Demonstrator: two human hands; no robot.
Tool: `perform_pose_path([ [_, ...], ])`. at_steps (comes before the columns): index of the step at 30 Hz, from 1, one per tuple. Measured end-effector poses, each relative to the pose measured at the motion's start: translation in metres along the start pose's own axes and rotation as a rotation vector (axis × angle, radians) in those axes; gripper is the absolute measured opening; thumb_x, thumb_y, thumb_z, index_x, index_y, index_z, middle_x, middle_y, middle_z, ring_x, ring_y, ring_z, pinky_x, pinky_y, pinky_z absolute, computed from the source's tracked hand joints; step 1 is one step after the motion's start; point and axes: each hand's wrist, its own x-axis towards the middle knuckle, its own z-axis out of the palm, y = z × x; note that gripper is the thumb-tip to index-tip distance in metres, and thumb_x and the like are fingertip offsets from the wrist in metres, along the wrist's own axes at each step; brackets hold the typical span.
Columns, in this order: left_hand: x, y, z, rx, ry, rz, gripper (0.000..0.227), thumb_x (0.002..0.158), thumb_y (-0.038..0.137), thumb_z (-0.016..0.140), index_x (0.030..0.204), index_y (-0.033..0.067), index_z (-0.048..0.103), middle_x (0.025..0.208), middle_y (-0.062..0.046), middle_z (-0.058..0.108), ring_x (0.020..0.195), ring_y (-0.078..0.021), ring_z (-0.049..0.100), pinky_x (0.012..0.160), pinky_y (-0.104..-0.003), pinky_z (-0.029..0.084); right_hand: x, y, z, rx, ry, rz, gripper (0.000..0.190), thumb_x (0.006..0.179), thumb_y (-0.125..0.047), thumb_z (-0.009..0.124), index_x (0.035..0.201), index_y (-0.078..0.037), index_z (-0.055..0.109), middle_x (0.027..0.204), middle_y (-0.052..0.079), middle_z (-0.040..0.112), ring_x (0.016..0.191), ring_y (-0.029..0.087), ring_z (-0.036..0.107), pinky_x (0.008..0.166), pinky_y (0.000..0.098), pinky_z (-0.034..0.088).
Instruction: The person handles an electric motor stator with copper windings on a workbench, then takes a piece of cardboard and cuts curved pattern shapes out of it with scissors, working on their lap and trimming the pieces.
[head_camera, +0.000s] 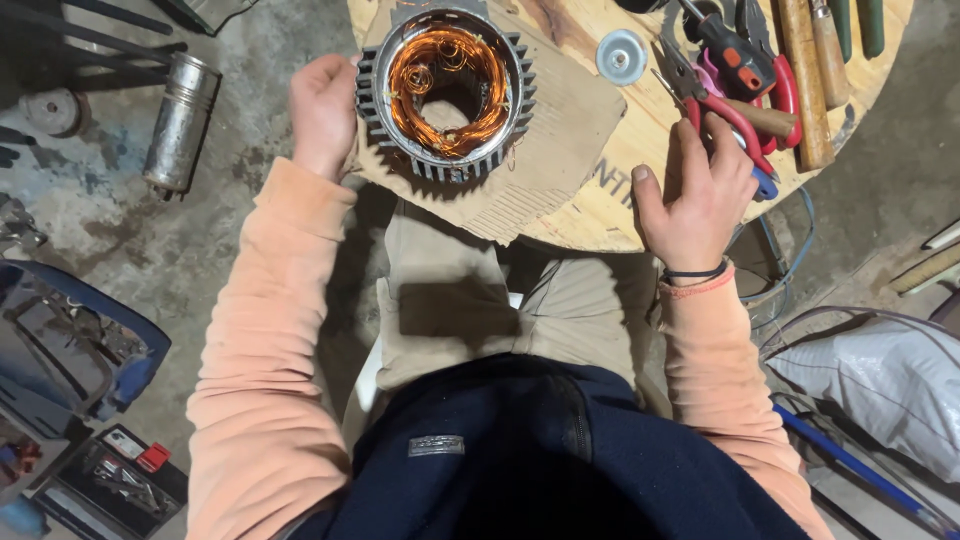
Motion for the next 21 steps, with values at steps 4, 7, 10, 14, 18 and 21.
perform_pose_path([
  [4, 0.007, -0.011, 0.004, -0.063, 0.066, 0.06, 0.026, 0.105, 0.016, 0.066, 0.087, -0.0017, 0.072, 0.077, 0.003, 0.066, 0.069, -0.0049, 0.052, 0.062, -0.025, 0.042, -0.001, 0.001, 0.002, -0.003, 0.027, -0.017, 0.056, 0.099, -0.034, 0.078, 0.142, -0.003, 0.06, 0.154, 0.021, 0.05, 0.134, 0.039, 0.048, 0.112, 0.0493, 0.037],
  [7, 0.01, -0.018, 0.002, -0.114, 0.074, 0.051, 0.025, 0.104, 0.014, 0.066, 0.086, -0.0032, 0.072, 0.077, 0.002, 0.068, 0.068, -0.0056, 0.054, 0.062, -0.025, 0.043, 0.0, -0.001, -0.001, 0.007, 0.025, -0.012, 0.058, 0.098, -0.033, 0.078, 0.144, -0.003, 0.06, 0.153, 0.02, 0.051, 0.134, 0.039, 0.048, 0.111, 0.0491, 0.037],
  [10, 0.009, -0.016, 0.0, -0.116, 0.107, 0.022, 0.021, 0.102, 0.011, 0.066, 0.088, -0.0033, 0.073, 0.078, 0.001, 0.07, 0.068, -0.0057, 0.057, 0.061, -0.025, 0.045, 0.0, -0.003, -0.002, 0.024, 0.026, 0.001, 0.059, 0.097, -0.033, 0.078, 0.145, -0.004, 0.061, 0.151, 0.019, 0.052, 0.133, 0.038, 0.049, 0.11, 0.0486, 0.037],
  [14, 0.015, -0.04, -0.006, -0.136, 0.178, 0.074, 0.015, 0.098, 0.005, 0.065, 0.089, -0.0049, 0.073, 0.08, -0.002, 0.071, 0.068, -0.0073, 0.058, 0.061, -0.025, 0.045, 0.0, -0.003, -0.002, 0.04, 0.054, -0.002, 0.061, 0.094, -0.033, 0.079, 0.145, -0.005, 0.061, 0.15, 0.017, 0.052, 0.132, 0.037, 0.049, 0.108, 0.0473, 0.037],
  [18, 0.022, -0.035, -0.015, -0.147, 0.186, 0.098, 0.016, 0.097, 0.007, 0.064, 0.092, -0.0035, 0.075, 0.083, -0.003, 0.076, 0.069, -0.0088, 0.064, 0.064, -0.026, 0.051, -0.001, -0.004, -0.004, 0.05, 0.074, -0.003, 0.06, 0.094, -0.033, 0.08, 0.144, -0.006, 0.061, 0.149, 0.016, 0.052, 0.131, 0.036, 0.049, 0.109, 0.0467, 0.037],
  [21, 0.029, -0.004, -0.033, 0.043, 0.003, 0.033, 0.013, 0.101, 0.009, 0.065, 0.097, 0.0014, 0.076, 0.09, 0.0, 0.075, 0.078, -0.0067, 0.062, 0.07, -0.025, 0.05, 0.002, -0.004, -0.006, 0.082, 0.085, -0.016, 0.06, 0.091, -0.033, 0.08, 0.141, -0.006, 0.062, 0.147, 0.016, 0.053, 0.13, 0.036, 0.049, 0.107, 0.0469, 0.037],
])
